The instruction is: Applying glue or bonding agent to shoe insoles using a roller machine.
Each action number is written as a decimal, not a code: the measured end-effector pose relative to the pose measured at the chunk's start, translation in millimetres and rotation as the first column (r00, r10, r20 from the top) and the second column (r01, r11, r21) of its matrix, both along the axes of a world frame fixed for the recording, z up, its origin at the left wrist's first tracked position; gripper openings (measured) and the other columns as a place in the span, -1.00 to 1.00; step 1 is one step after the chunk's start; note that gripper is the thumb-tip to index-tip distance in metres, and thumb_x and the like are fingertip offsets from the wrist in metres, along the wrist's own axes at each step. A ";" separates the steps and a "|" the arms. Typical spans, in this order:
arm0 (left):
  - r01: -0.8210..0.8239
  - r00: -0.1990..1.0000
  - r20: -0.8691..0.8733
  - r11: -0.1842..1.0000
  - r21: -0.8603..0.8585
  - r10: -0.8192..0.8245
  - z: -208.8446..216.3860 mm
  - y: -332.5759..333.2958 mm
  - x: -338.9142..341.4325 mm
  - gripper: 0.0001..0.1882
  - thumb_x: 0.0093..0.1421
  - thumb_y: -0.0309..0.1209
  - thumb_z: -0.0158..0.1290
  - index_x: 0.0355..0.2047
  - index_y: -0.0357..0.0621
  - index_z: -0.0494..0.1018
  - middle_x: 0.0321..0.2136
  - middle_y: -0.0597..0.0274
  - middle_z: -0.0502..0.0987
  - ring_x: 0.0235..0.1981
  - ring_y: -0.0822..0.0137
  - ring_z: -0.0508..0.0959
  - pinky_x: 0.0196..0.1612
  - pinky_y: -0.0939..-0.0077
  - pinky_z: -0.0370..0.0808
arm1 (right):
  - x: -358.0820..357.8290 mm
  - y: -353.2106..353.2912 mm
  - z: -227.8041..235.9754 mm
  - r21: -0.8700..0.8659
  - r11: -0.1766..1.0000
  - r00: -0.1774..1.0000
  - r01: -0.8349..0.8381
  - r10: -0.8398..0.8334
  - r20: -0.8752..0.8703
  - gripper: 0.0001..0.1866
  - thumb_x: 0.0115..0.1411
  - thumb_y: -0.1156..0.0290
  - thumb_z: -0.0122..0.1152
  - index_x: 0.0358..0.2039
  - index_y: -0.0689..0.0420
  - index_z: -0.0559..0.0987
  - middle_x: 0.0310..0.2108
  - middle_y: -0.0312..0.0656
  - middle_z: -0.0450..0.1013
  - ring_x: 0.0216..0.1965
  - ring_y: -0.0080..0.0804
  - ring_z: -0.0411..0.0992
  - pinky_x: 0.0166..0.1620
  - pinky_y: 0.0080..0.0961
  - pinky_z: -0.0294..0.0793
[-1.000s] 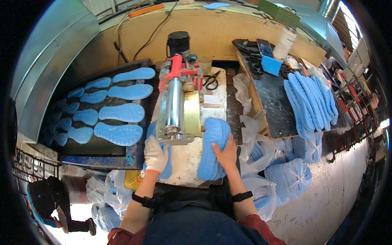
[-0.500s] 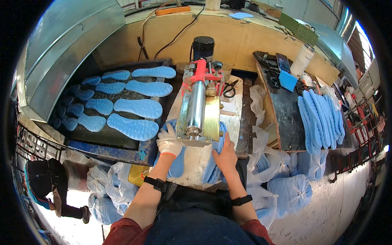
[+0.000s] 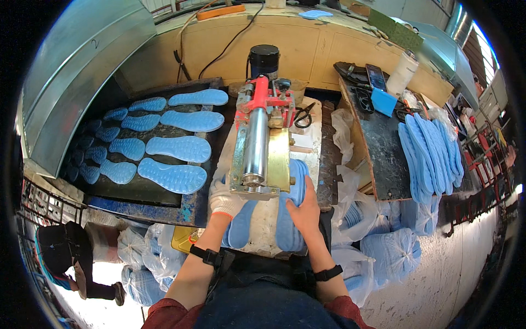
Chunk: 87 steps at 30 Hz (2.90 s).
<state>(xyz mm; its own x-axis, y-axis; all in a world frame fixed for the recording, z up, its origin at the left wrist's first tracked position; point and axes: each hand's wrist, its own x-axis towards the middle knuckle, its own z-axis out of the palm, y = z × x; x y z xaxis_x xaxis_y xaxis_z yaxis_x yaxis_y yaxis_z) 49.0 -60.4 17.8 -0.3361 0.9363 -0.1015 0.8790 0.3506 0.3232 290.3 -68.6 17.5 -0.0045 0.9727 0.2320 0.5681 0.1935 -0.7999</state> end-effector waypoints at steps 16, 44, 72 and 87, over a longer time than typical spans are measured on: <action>0.093 0.990 0.090 0.974 0.206 -0.113 -33.5 24.7 -14.5 -0.16 0.03 -0.14 0.28 0.27 -0.09 0.20 0.01 0.05 0.53 -0.03 0.10 0.58 0.03 0.29 0.52 | -44.4 22.8 -38.0 0.266 0.962 0.861 -0.055 -0.088 0.500 -0.57 0.01 0.31 0.33 -0.11 0.23 0.52 0.25 0.19 0.18 0.29 0.23 0.11 0.21 0.06 0.19; -0.028 0.731 0.632 0.915 0.402 -0.256 -9.9 -34.5 9.3 -0.48 0.30 -0.25 0.06 0.21 -0.15 0.29 0.07 0.01 0.45 0.01 0.07 0.51 -0.03 0.22 0.53 | 5.7 18.6 -0.3 -0.412 0.876 0.779 -0.252 -0.069 -0.623 -0.32 0.19 0.37 0.32 0.28 0.19 0.28 0.09 -0.14 0.41 0.10 -0.34 0.33 0.17 -0.38 0.28; 0.290 0.769 0.549 0.944 0.156 -0.326 170.8 3.8 -27.1 -0.64 0.06 -0.28 0.22 -0.41 -0.15 0.24 -0.52 0.19 0.27 -0.42 0.28 0.33 -0.31 0.40 0.38 | -20.8 2.9 -45.4 0.121 0.988 0.971 -0.098 0.068 0.230 -0.86 0.15 0.52 0.09 -0.26 0.20 0.52 -0.38 0.02 0.47 -0.30 0.11 0.45 -0.28 -0.07 0.41; -0.254 0.603 0.777 0.879 0.403 -0.182 111.5 -1.6 -5.5 -0.68 0.05 -0.44 0.20 -0.40 -0.13 0.21 -0.51 0.32 0.21 -0.47 0.42 0.24 -0.34 0.41 0.35 | -19.1 1.4 -42.2 0.158 0.982 0.979 -0.105 0.074 0.190 -0.93 0.17 0.53 0.10 -0.32 0.22 0.51 -0.38 0.02 0.48 -0.31 0.11 0.45 -0.26 -0.09 0.42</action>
